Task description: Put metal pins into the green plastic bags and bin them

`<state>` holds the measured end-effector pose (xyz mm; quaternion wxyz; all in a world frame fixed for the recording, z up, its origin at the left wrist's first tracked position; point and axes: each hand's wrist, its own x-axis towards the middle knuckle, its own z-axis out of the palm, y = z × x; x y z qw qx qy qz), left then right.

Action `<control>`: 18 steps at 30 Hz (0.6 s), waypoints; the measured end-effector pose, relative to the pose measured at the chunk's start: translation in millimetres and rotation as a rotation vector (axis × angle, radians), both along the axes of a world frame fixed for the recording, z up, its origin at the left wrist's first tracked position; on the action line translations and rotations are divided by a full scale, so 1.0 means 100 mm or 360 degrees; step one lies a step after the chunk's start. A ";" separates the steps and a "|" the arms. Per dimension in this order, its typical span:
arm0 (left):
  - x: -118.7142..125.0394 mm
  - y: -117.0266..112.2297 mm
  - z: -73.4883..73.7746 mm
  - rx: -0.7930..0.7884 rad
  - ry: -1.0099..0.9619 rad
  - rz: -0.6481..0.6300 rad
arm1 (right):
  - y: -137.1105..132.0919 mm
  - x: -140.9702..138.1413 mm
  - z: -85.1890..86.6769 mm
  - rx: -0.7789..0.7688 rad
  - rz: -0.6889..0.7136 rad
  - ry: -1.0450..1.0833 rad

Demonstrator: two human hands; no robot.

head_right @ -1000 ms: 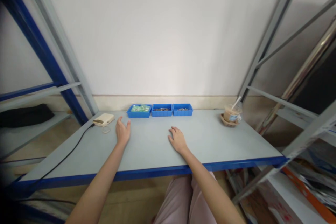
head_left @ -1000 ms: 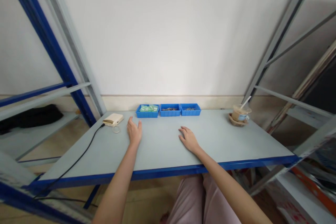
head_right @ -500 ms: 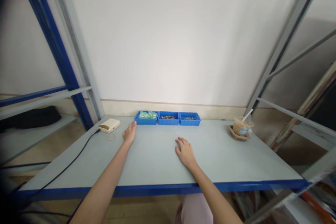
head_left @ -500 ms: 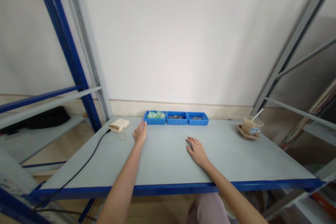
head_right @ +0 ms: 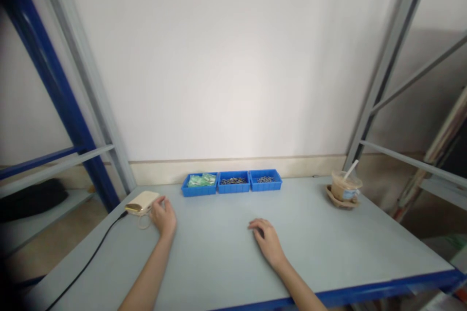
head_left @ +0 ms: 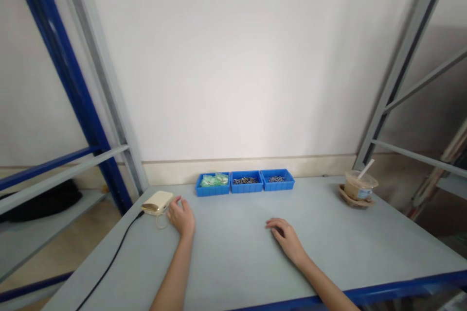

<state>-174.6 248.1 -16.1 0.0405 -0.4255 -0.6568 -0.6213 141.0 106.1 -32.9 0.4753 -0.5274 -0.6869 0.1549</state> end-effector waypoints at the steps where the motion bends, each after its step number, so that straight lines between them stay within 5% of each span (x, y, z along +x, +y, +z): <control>1: 0.03 -0.03 0.02 0.0022 0.0089 -0.0043 | 0.00 0.00 0.00 -0.0020 0.0001 0.0082; 5: 0.13 -0.19 0.13 0.0071 0.0471 -0.0278 | 0.05 0.07 -0.01 -0.0025 -0.0264 0.0430; 8: 0.16 -0.25 0.15 0.0139 0.0670 -0.0436 | 0.23 0.21 0.05 0.0124 -0.0411 0.0382; 12: 0.16 -0.20 0.17 0.0187 0.0797 -0.0505 | 0.73 0.56 0.27 0.0347 -0.0759 0.0334; 15: 0.19 -0.19 0.17 0.0141 0.0839 -0.0533 | 1.16 0.85 0.44 0.0277 -0.1072 0.0542; 18: 0.21 -0.23 0.17 0.0037 0.0867 -0.0477 | 1.48 1.03 0.49 0.0180 -0.1001 0.0569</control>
